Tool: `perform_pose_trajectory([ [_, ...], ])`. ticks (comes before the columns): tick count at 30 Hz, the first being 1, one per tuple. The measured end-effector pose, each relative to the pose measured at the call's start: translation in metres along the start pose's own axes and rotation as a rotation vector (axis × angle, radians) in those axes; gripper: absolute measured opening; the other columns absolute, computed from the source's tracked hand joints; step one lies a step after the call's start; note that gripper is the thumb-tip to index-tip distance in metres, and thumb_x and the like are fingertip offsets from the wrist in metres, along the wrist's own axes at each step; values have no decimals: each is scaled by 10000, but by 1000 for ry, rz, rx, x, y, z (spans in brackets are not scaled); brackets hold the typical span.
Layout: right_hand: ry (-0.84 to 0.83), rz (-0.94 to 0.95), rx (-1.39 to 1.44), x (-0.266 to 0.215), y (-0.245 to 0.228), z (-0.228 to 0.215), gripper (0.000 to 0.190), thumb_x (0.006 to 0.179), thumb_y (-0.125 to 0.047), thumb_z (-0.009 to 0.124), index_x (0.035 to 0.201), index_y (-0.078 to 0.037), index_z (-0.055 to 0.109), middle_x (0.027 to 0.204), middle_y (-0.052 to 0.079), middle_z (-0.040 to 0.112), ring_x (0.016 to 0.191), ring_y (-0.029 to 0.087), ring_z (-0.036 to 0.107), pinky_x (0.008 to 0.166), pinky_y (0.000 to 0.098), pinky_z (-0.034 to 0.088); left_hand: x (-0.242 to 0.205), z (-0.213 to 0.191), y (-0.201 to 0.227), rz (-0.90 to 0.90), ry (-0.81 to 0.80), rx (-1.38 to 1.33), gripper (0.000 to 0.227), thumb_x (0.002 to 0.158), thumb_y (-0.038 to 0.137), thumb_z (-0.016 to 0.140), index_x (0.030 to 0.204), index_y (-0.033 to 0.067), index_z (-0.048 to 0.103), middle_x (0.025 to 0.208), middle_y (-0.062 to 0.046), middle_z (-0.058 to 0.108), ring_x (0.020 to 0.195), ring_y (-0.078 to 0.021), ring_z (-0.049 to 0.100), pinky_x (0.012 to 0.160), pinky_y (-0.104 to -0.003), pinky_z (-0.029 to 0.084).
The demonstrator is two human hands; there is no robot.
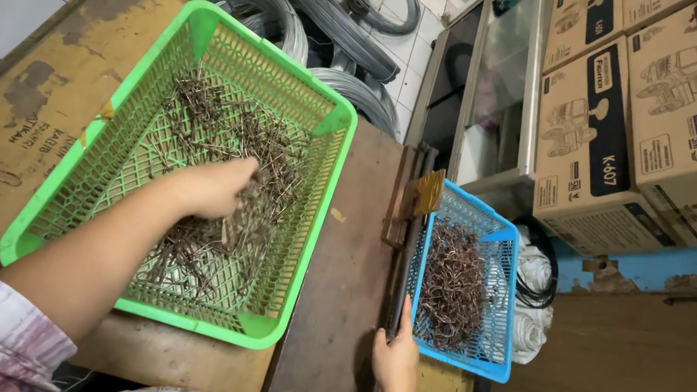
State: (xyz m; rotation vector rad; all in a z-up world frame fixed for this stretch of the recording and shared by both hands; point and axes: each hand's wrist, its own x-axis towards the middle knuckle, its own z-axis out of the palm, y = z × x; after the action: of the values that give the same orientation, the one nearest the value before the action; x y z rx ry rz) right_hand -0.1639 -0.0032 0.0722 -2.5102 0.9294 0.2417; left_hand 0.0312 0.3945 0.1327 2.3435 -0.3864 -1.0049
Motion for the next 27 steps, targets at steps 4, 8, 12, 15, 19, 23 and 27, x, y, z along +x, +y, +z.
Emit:
perform_pose_trajectory([
  [4,23,-36,-17,2,3,2,905,930,-214,585,1735,-456,249,1019,231,789,886,489,716,798,509,512,8,-9,-5,77,169,-204,320,1079,97,643,1359,99,488,1104,-104,605,922,-213,587,743,-371,517],
  [8,5,5,-11,-5,-5,-3,893,943,-222,577,1732,-478,247,1019,200,792,907,463,728,819,499,517,-9,-12,14,35,230,-298,657,1091,140,636,1677,134,337,1379,-148,682,836,-191,680,736,-311,614],
  [12,-19,22,-22,-13,-14,-10,891,971,-205,563,1747,-477,221,740,127,636,642,337,584,665,442,432,9,1,10,-45,230,-295,448,1120,215,602,1563,188,538,1102,-93,727,559,-113,424,502,-264,417],
  [15,-13,15,-40,-10,-11,-8,892,966,-226,569,1745,-479,216,805,180,696,731,402,648,722,474,466,36,10,-4,23,354,-259,430,1076,283,635,1497,197,631,1512,-108,599,1353,-339,615,1140,-541,527],
  [19,-14,21,-44,-8,-10,-6,893,965,-230,570,1745,-479,216,829,166,710,753,400,671,735,477,484,23,6,1,7,386,-416,377,1061,333,673,1419,218,699,1373,-85,676,929,-219,550,797,-402,498],
  [23,7,-5,-18,-6,-5,-3,890,944,-225,574,1742,-456,253,823,173,707,781,414,682,763,471,493,23,4,3,-14,316,-596,554,1058,299,683,1577,188,522,1174,-76,763,571,-108,439,597,-274,520],
  [27,12,-7,-19,-3,-2,0,897,938,-224,574,1738,-462,245,908,230,768,827,461,705,773,499,503,10,-4,15,-56,196,-655,756,972,468,687,1629,208,417,1684,-152,477,1526,-347,481,1294,-561,368],
])
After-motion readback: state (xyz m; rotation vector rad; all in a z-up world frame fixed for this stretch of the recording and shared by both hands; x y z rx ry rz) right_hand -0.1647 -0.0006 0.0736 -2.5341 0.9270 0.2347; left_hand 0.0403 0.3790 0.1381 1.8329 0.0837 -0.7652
